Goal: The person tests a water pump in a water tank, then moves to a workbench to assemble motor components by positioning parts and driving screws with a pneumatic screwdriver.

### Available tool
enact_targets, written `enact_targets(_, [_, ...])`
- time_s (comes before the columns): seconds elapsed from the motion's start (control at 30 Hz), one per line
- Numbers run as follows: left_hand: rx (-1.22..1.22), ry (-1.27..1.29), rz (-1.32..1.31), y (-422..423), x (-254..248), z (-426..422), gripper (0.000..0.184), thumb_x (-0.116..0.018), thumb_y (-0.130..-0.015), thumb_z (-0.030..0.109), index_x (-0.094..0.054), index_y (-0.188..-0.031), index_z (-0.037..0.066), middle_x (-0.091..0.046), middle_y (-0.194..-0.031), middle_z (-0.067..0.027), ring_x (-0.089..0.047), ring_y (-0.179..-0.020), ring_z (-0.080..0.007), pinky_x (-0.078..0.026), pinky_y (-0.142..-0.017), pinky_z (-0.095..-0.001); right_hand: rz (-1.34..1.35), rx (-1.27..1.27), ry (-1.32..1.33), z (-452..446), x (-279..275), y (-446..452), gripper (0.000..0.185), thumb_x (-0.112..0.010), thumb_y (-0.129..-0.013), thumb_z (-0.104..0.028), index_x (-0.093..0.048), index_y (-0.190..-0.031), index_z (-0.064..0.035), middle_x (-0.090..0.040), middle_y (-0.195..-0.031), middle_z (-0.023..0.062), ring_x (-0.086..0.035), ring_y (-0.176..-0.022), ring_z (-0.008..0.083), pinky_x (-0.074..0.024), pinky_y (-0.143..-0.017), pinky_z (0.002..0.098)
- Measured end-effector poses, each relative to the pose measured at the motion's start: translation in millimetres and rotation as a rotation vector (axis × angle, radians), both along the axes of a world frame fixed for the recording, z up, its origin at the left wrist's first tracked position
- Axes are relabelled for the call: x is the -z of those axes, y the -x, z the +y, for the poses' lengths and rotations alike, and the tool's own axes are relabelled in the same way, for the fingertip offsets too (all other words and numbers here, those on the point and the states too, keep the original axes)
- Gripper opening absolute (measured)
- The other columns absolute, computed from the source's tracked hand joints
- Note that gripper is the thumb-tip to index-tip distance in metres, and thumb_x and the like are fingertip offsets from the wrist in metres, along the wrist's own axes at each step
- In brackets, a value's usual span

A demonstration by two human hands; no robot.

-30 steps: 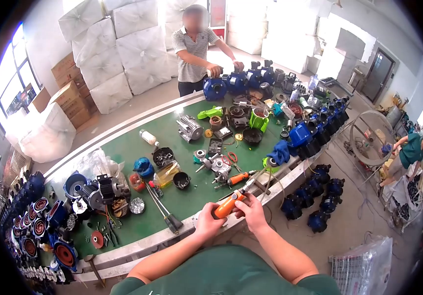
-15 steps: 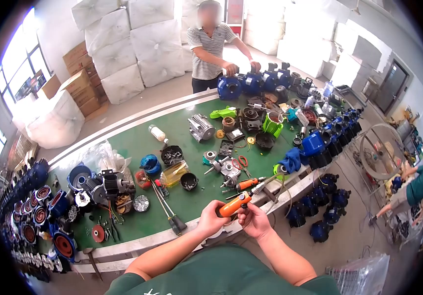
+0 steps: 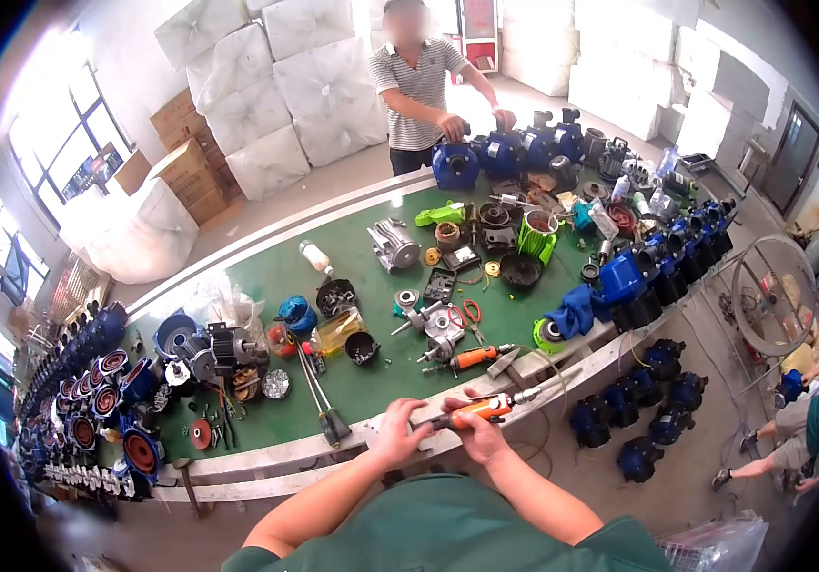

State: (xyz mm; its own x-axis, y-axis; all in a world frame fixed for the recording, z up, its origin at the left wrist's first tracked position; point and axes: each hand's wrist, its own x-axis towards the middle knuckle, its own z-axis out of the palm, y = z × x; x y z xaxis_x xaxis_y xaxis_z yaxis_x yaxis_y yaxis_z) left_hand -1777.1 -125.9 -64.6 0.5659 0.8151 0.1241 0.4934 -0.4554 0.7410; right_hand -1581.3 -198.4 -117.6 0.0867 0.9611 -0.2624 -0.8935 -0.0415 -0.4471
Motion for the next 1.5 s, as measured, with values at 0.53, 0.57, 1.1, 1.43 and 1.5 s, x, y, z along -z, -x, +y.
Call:
enact_targets(0.53, [-0.128,0.187,0.767,31.0,54.8,-1.4,0.119,-0.088,-0.06,0.04,-0.022,-0.156,0.018,-0.023,-0.158,-0.0215,-0.024,-0.144,-0.0479,-0.035,-0.11,-0.0637,-0.082,0.182,0.171,-40.4,45.1,-59.9,0.053,-0.056,-0.083,0.012,-0.047,-0.128,-0.0152,-0.064,-0.11,0.0108,-0.063,-0.106,0.0285,-0.0518,-0.096,0.054])
enact_targets(0.57, [-0.133,0.179,0.765,32.0,61.6,-0.9,0.118,-0.087,-0.06,0.039,-0.022,-0.156,0.018,-0.024,-0.157,-0.0218,-0.026,-0.144,-0.0475,-0.035,-0.109,-0.0634,-0.081,0.189,0.181,-40.3,43.1,-59.9,0.054,-0.056,-0.081,0.013,-0.047,-0.127,-0.0147,-0.064,-0.107,0.0102,-0.063,-0.104,0.0282,-0.0518,-0.096,0.0539])
enact_targets(1.1, [-0.478,0.141,0.148,98.6,141.3,23.5,0.025,-0.073,-0.081,0.018,-0.07,-0.103,0.007,-0.062,-0.107,-0.0158,-0.06,-0.108,-0.0318,-0.049,-0.092,-0.0419,-0.098,0.203,0.162,-16.2,22.8,-42.6,0.055,-0.055,-0.076,0.013,-0.048,-0.124,-0.0114,-0.065,-0.097,0.0096,-0.064,-0.098,0.0289,-0.0482,-0.099,0.0571])
enact_targets(1.43, [-0.485,0.224,0.051,121.3,133.1,35.8,0.019,-0.081,-0.075,0.014,-0.068,-0.084,0.003,-0.064,-0.09,-0.0128,-0.067,-0.082,-0.0289,-0.054,-0.077,-0.0395,-0.11,0.286,0.161,-12.3,10.8,-18.9,0.057,-0.056,-0.074,0.011,-0.05,-0.126,-0.0115,-0.066,-0.096,0.0094,-0.064,-0.099,0.0288,-0.0469,-0.101,0.0576])
enact_targets(1.5, [-0.452,0.189,0.058,121.3,127.7,34.5,0.018,-0.08,-0.076,0.014,-0.068,-0.084,0.003,-0.063,-0.09,-0.0129,-0.066,-0.079,-0.0302,-0.054,-0.074,-0.04,-0.118,0.304,0.164,-12.3,6.4,-12.6,0.057,-0.056,-0.074,0.011,-0.05,-0.127,-0.0118,-0.066,-0.096,0.0094,-0.063,-0.099,0.0287,-0.047,-0.101,0.0574])
